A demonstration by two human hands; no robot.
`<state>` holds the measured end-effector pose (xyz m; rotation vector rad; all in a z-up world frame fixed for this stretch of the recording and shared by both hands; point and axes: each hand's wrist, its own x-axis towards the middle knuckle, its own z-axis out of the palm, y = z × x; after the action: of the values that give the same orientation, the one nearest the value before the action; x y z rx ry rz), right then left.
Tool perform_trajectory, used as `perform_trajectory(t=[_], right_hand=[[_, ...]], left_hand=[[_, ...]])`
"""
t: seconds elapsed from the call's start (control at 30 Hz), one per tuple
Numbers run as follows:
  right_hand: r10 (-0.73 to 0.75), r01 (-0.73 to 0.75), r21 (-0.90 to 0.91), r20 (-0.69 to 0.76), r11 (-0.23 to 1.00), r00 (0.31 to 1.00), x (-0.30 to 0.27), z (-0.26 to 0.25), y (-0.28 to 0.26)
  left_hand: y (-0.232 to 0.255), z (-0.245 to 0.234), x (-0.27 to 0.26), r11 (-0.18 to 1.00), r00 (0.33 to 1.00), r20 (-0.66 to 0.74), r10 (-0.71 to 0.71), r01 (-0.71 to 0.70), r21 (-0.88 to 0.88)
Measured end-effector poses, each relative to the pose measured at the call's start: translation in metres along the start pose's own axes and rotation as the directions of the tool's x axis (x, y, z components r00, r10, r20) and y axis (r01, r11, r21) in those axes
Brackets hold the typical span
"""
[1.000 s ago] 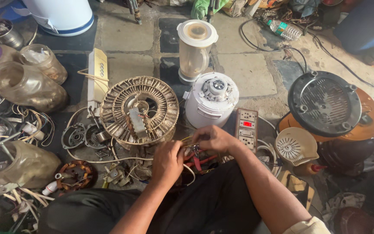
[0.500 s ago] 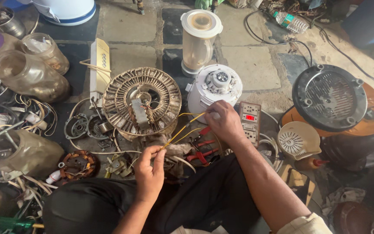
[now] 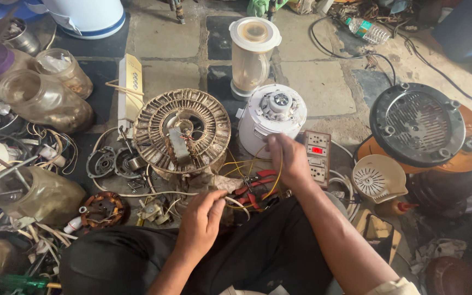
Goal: The person sits on the floor and repairs an electrical motor component, likely a fan stator. They use pliers to strip and cut wires, connect them to the component, and test the connections using a multimeter. The person also handles a separate fan grill and a yellow wire during the process.
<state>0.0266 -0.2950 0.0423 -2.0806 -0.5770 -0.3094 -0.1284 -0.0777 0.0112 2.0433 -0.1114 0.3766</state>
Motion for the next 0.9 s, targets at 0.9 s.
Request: perform_trajectory(t=[0.9], right_hand=[[0.336, 0.392, -0.67, 0.691, 0.63, 0.64, 0.003, 0.13, 0.182]], left_hand=[[-0.012, -0.117, -0.081, 0.981, 0.936, -0.302, -0.182, 0.196, 0.015]])
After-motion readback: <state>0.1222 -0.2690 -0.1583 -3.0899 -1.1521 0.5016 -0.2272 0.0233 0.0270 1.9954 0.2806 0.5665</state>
